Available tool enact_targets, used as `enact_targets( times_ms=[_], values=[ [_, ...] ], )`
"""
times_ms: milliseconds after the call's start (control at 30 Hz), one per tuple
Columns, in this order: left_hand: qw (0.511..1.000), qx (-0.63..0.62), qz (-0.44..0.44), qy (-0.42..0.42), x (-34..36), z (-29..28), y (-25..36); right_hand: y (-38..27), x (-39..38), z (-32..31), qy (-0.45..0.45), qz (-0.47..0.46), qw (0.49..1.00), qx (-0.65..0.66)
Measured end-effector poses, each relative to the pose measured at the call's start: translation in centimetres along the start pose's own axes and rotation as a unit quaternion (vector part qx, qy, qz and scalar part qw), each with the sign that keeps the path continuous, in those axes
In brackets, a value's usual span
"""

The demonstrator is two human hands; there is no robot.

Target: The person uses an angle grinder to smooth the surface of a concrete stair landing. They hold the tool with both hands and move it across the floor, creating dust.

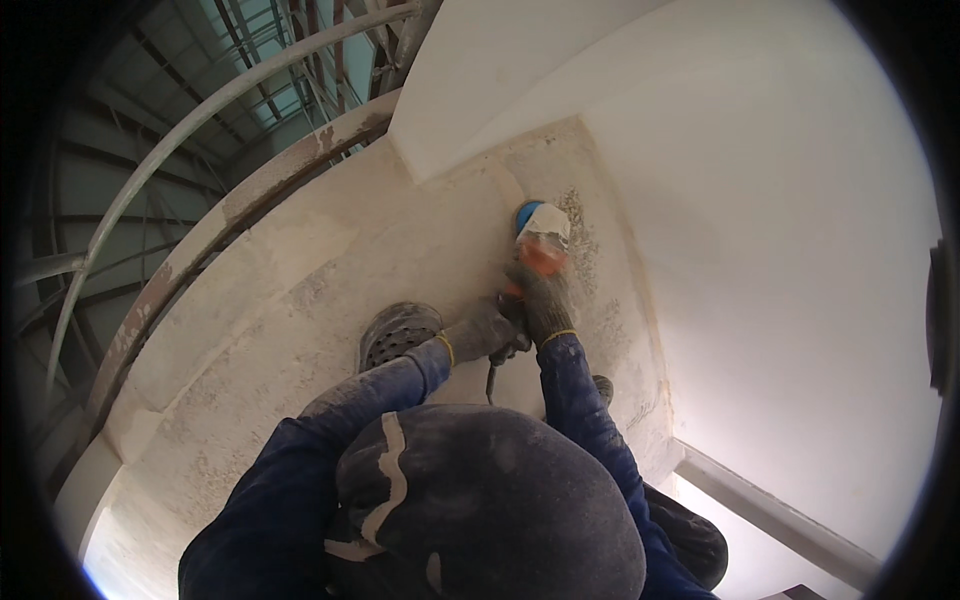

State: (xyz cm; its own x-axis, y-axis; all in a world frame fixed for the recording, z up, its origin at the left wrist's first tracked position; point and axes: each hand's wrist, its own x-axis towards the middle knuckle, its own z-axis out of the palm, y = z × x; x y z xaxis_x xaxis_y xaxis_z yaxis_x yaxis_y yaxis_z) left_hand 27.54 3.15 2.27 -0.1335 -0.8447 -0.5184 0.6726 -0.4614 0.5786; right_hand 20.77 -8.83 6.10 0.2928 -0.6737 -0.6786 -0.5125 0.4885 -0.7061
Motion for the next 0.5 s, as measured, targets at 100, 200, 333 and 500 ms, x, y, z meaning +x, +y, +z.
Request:
enact_targets(
  times_ms=[100,200,333,500],
  values=[
    [0.999,0.013,0.042,0.031,0.2,-0.6,0.2,-1.0,0.8,1.3,0.012,-0.016,1.000,-0.021],
    [0.998,0.024,0.050,0.018,0.1,-0.7,0.0,-1.0,0.9,1.4,0.023,-0.017,0.999,-0.045],
    [0.999,0.036,-0.013,0.001,-0.1,-0.1,-0.4,0.4,0.1,-0.4,0.012,-0.001,0.999,-0.049],
    [0.995,0.064,-0.064,-0.030,-0.8,1.1,-1.9,3.2,-1.0,-1.7,0.048,-0.013,0.999,0.015]
  ],
)
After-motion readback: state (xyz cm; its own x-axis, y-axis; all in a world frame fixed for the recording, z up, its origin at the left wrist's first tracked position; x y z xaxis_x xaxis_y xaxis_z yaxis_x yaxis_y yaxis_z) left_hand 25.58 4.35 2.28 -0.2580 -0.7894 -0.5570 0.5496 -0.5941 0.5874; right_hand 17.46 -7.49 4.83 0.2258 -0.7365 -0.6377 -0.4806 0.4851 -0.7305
